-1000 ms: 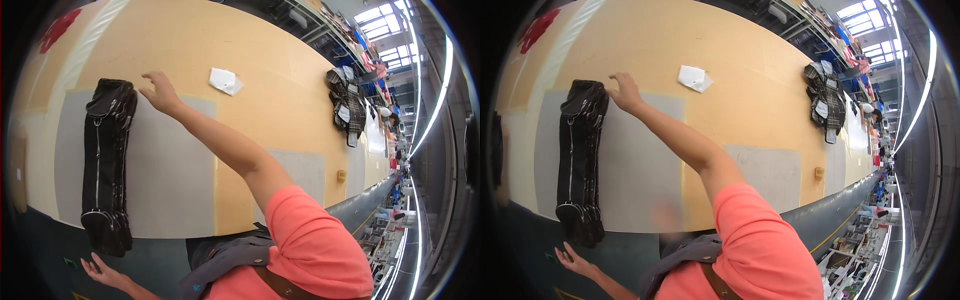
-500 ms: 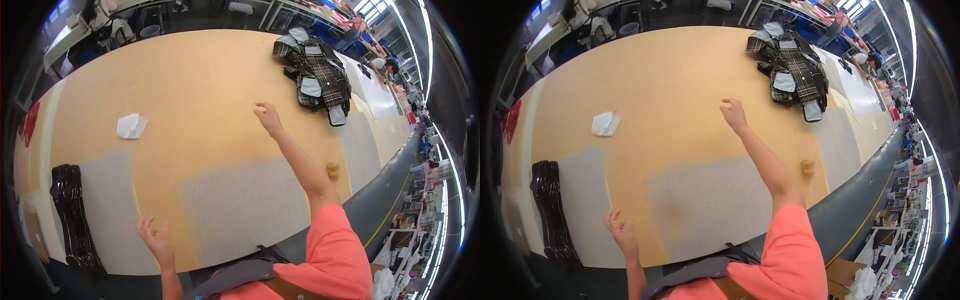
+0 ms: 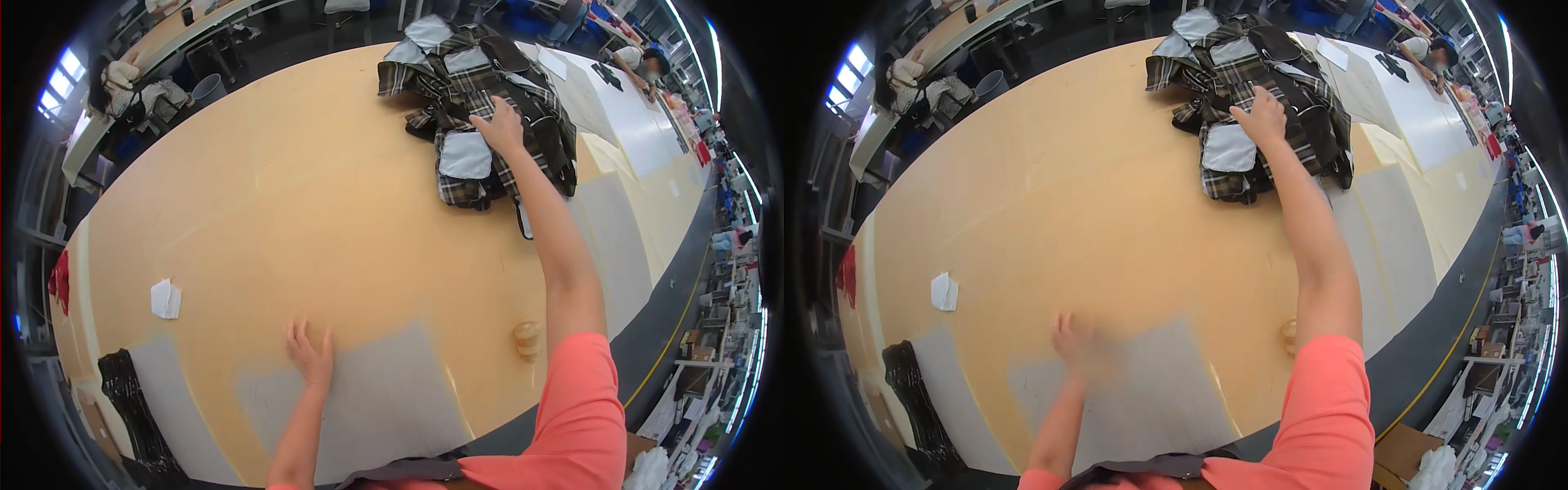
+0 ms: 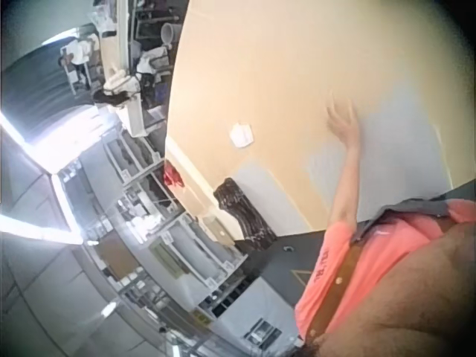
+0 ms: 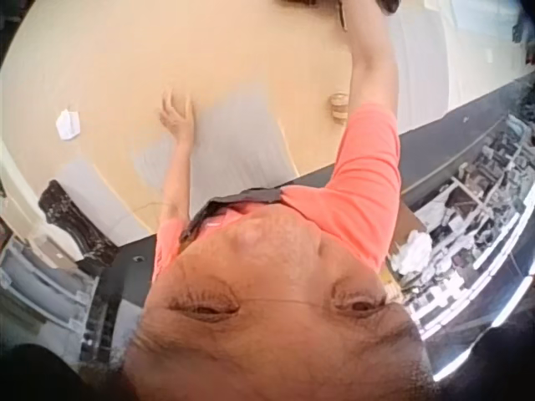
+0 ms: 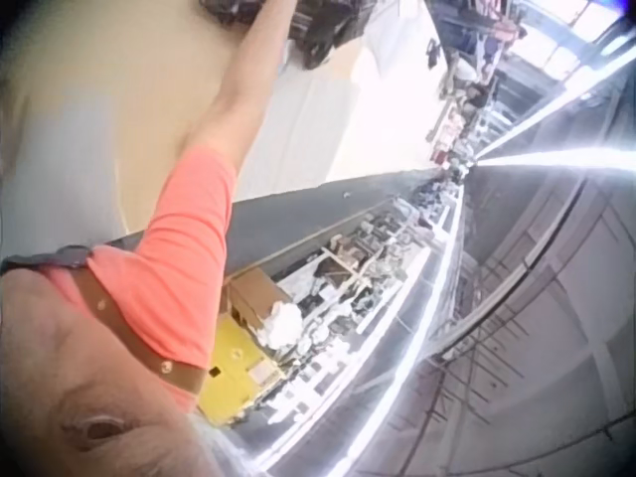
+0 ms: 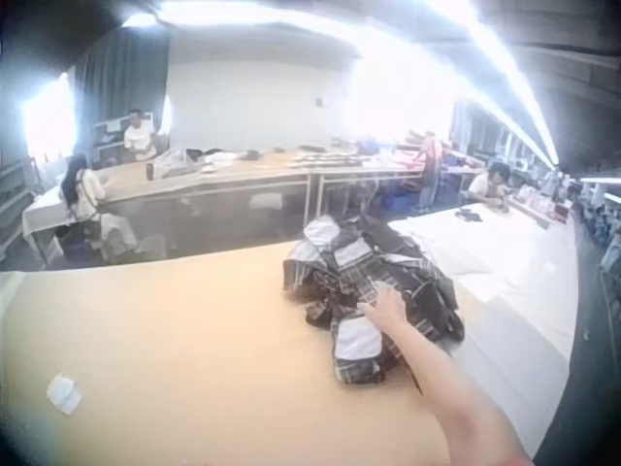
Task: The person assembles plaid fabric pouches on a workbench. They lay out the fabric pieces, apply a liquid from a squeeze bottle to the edges, and fold the fabric to form the pouches. The person repeats this process for multiple items, stacking the finished pouches on the table.
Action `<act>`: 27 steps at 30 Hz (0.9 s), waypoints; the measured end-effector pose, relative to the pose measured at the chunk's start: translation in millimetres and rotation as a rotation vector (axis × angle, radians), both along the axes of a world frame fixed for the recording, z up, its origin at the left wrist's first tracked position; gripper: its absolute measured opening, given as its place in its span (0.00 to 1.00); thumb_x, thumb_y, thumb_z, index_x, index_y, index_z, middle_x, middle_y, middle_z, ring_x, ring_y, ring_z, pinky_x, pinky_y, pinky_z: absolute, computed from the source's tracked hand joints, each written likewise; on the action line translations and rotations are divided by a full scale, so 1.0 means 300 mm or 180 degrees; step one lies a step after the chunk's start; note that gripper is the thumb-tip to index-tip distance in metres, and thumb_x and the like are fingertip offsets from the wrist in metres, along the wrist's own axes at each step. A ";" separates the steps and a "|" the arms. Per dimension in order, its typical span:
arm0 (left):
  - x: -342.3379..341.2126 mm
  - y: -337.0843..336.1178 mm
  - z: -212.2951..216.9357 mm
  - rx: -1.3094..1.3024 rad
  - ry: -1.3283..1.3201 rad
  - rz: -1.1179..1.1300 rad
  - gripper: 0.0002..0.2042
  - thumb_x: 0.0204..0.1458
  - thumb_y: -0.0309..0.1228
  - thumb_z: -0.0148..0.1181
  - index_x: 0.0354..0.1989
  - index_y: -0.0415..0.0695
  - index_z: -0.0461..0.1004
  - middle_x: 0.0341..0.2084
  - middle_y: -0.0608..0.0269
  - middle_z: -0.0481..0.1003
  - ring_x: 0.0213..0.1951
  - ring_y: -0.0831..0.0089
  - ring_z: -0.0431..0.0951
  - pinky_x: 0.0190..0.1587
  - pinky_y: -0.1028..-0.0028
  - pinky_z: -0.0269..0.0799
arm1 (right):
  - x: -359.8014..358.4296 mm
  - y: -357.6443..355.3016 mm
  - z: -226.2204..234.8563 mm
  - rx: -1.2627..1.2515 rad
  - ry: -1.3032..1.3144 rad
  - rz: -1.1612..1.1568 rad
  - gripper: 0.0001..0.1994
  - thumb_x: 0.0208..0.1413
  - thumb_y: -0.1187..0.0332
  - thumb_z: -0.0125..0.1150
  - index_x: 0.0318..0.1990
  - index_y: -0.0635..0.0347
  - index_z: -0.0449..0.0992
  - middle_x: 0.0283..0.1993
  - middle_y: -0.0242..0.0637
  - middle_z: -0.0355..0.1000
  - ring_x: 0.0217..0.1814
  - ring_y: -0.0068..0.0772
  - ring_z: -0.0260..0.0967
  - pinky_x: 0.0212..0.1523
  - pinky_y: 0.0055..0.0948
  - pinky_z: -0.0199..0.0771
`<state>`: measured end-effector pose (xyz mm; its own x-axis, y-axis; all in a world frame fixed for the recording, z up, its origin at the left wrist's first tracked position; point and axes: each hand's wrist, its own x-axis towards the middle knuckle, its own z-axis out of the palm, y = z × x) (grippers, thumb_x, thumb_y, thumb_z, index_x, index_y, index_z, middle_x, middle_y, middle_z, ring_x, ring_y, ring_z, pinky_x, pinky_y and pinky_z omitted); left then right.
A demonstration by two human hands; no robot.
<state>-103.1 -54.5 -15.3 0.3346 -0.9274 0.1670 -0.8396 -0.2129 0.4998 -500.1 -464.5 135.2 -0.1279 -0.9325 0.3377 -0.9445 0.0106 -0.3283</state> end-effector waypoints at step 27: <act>-0.064 -0.016 0.036 0.0797 -0.0802 -0.0079 0.26 0.49 0.36 0.57 0.59 0.46 0.63 0.63 0.48 0.55 0.67 0.49 0.49 0.67 0.45 0.39 | 0.054 -0.447 -0.233 0.1047 -0.2085 0.1381 0.18 0.44 0.60 0.68 0.35 0.70 0.80 0.31 0.40 0.79 0.31 0.28 0.74 0.38 0.27 0.72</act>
